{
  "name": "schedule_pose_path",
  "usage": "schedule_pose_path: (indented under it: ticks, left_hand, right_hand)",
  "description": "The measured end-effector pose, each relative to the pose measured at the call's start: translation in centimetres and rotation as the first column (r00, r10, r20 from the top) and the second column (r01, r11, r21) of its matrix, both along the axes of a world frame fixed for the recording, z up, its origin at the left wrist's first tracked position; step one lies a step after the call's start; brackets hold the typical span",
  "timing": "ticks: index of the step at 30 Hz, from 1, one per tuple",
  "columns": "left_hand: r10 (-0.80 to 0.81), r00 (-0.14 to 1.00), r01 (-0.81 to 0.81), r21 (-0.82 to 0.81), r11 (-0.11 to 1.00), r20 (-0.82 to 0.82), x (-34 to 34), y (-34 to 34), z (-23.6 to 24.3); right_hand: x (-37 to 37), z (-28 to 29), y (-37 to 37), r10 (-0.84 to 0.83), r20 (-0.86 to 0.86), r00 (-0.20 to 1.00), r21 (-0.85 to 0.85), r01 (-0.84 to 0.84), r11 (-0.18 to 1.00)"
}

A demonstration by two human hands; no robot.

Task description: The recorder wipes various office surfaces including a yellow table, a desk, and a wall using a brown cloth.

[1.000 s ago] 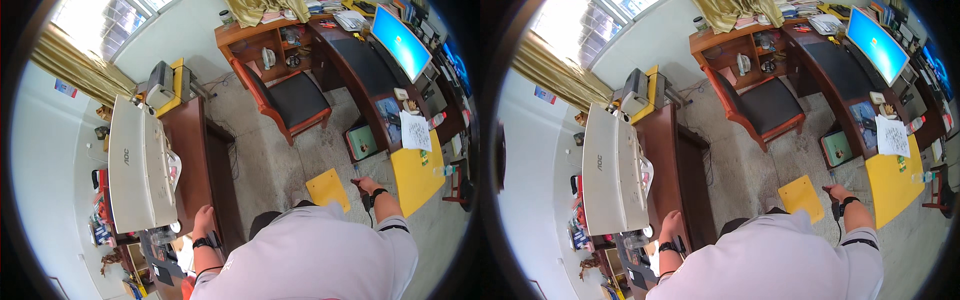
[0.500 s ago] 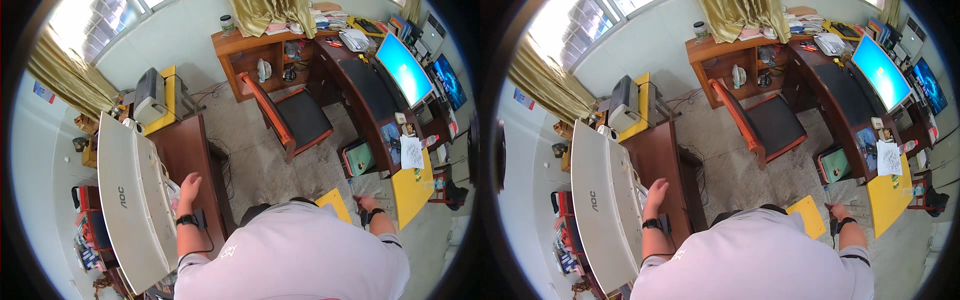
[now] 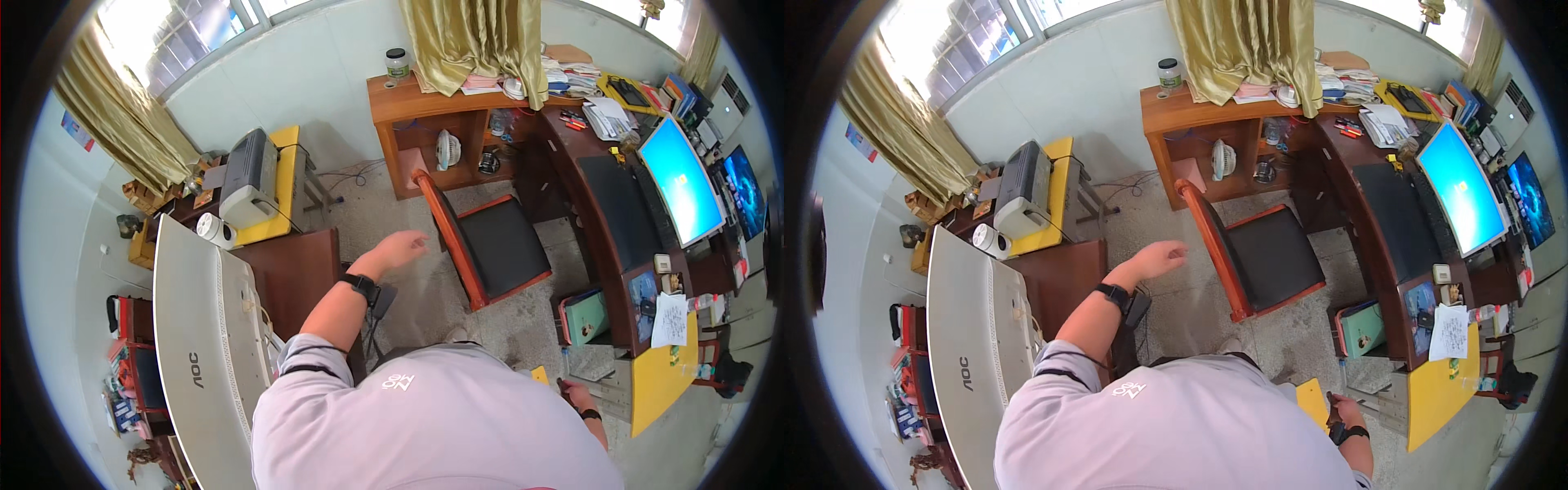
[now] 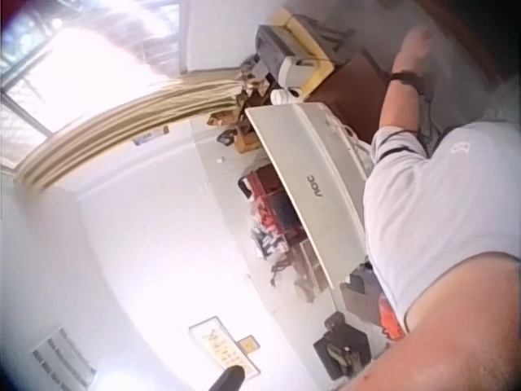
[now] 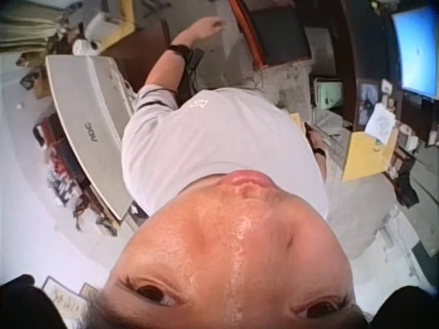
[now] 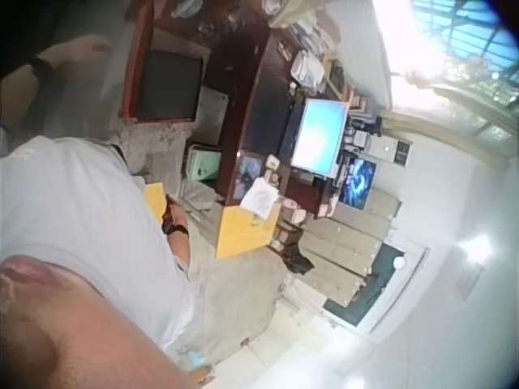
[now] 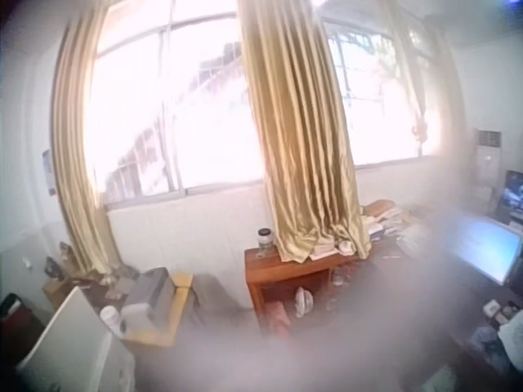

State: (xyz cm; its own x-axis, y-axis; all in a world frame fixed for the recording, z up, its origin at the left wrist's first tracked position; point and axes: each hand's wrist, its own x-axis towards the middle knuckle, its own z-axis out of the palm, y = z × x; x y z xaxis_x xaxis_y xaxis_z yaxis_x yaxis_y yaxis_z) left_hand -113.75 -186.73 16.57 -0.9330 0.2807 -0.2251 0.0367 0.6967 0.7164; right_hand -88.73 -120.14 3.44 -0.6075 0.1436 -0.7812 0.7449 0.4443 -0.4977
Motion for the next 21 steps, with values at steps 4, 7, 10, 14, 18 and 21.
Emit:
schedule_pose_path:
  ticks: [4,7,10,14,18,21]
  left_hand:
    - [-0.070,0.994,0.057,-0.141,0.988,-0.089,-5.3,-0.3,-0.5]
    - [-0.015,1.000,0.008,-0.273,0.962,-0.022,-8.3,-1.2,1.0]
    - [0.002,0.999,-0.013,-0.285,0.959,-0.039,-10.9,-2.5,3.6]
    - [0.063,0.997,-0.042,-0.373,0.927,0.043,-16.5,-5.8,2.7]
    - [0.220,0.972,-0.185,-0.313,0.931,0.079,-23.0,-7.9,-1.0]
    - [0.112,0.984,-0.062,-0.322,0.945,0.140,-26.3,-9.9,-3.3]
  right_hand:
    - [-1.0,-3.6,-0.2,-0.232,-0.019,0.972,-0.142,0.227,0.963]
    - [-3.6,-1.3,-4.2,0.035,0.008,0.999,-0.045,-0.034,0.998]
    - [-5.6,3.8,-9.4,-0.127,0.017,0.992,-0.244,0.127,0.961]
    - [-6.3,1.5,-10.5,-0.266,0.101,0.959,-0.351,0.285,0.892]
    - [-4.6,-3.3,-11.5,-0.359,0.143,0.922,-0.378,0.386,0.841]
    - [-10.0,2.4,-16.4,-0.064,0.056,0.996,-0.206,0.074,0.976]
